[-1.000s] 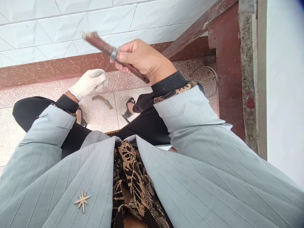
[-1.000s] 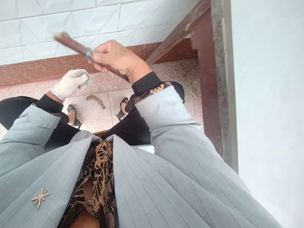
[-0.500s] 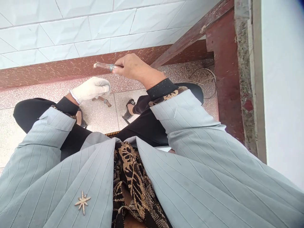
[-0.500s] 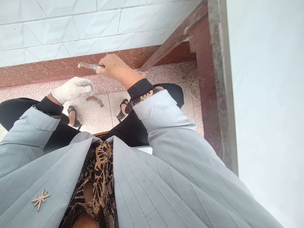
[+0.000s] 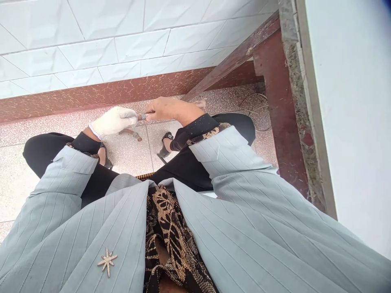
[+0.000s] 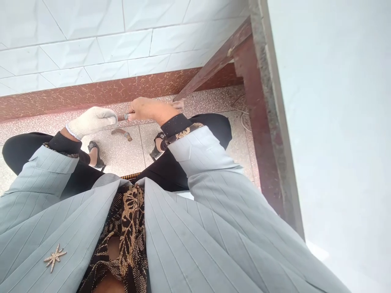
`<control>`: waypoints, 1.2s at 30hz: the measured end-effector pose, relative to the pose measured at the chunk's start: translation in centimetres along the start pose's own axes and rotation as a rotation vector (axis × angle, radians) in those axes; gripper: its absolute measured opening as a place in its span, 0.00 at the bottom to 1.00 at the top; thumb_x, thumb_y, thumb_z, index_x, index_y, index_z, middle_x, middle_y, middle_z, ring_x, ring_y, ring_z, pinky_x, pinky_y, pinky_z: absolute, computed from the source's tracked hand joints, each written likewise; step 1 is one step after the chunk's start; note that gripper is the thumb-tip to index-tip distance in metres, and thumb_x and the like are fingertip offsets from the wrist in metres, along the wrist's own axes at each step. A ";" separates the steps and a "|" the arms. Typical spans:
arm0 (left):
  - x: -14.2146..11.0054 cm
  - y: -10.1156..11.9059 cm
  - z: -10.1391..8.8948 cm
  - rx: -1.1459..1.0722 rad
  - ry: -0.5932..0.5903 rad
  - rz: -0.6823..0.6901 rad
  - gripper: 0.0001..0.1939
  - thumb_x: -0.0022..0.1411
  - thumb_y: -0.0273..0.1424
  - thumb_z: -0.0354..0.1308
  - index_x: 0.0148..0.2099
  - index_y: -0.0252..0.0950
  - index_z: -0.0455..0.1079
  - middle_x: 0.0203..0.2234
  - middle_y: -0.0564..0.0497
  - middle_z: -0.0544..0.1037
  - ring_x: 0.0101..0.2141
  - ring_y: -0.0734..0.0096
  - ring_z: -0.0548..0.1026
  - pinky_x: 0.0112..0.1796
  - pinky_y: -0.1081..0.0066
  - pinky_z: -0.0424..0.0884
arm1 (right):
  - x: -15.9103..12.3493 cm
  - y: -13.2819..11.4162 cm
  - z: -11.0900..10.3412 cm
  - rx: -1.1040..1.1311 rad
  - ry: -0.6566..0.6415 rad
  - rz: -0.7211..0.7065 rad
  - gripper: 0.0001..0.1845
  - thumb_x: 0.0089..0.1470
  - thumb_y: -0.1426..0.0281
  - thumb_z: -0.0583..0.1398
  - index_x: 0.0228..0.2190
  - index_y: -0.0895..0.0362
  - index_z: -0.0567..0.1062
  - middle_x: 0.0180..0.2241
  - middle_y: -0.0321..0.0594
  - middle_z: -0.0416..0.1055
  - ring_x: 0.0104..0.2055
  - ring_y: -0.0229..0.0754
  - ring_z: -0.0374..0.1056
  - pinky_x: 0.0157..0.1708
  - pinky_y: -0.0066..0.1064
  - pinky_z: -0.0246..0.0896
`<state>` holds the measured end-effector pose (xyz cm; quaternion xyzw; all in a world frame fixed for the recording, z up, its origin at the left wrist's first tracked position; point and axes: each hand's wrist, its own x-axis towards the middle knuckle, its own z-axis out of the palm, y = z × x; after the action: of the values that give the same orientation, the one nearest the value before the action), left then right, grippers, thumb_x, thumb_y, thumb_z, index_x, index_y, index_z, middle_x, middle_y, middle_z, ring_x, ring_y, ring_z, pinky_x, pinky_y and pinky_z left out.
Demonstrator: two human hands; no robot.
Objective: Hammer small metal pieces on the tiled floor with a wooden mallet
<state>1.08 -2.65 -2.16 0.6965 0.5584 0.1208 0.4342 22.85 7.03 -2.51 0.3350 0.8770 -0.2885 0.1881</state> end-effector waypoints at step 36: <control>-2.2 -0.2 1.6 0.061 -0.040 0.033 0.09 0.65 0.32 0.56 0.33 0.37 0.75 0.26 0.53 0.75 0.31 0.69 0.72 0.37 0.68 0.68 | -3.1 -3.5 1.0 0.086 -0.259 -0.184 0.11 0.69 0.74 0.64 0.32 0.63 0.77 0.27 0.39 0.70 0.31 0.37 0.63 0.36 0.32 0.50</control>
<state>1.20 -5.37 -2.55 0.7207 0.5413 0.0969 0.4220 22.71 2.80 -0.28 0.2212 0.8594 -0.3823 0.2578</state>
